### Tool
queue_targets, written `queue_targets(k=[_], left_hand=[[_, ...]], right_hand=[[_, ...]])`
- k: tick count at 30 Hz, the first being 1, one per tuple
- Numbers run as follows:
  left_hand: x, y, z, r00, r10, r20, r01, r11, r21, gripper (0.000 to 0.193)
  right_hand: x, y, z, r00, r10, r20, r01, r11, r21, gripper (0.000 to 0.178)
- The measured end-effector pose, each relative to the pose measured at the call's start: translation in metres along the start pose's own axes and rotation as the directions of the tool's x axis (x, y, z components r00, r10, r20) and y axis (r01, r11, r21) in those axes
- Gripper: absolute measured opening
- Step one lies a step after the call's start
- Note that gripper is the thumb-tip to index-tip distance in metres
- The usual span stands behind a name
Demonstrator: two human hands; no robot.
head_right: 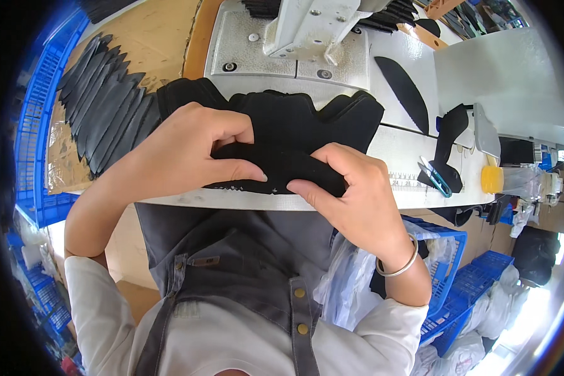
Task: Aligning and stacking black fabric shoe components at a workstation.
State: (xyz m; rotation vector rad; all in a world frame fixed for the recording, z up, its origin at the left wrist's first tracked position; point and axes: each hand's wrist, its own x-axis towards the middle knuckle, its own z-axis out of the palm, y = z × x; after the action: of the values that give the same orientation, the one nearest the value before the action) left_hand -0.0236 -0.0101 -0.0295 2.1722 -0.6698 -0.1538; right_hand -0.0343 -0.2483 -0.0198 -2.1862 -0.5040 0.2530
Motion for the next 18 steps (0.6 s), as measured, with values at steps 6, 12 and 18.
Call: queue_targets(k=[6,12,18], left_hand=[[0.0011,0.0010,-0.0015,1.000,0.009,0.014,-0.009,0.999,0.043,0.035],[0.0001,-0.0014,0.0033,0.998,0.055,-0.039,-0.051,0.994,0.102,0.034],[0.0002,-0.0016,0.0037,0.997,0.064,-0.031,-0.060,0.992,0.116,0.033]], right_hand=[[0.0012,-0.0021,0.0009,1.000,-0.003,0.006,0.003,0.999,-0.039,0.025],[0.0015,0.0050,0.0003,0.997,-0.079,0.011,0.080,0.991,-0.109,0.025],[0.0021,-0.0007,-0.0026,0.998,-0.047,0.041,0.053,0.989,-0.137,0.026]])
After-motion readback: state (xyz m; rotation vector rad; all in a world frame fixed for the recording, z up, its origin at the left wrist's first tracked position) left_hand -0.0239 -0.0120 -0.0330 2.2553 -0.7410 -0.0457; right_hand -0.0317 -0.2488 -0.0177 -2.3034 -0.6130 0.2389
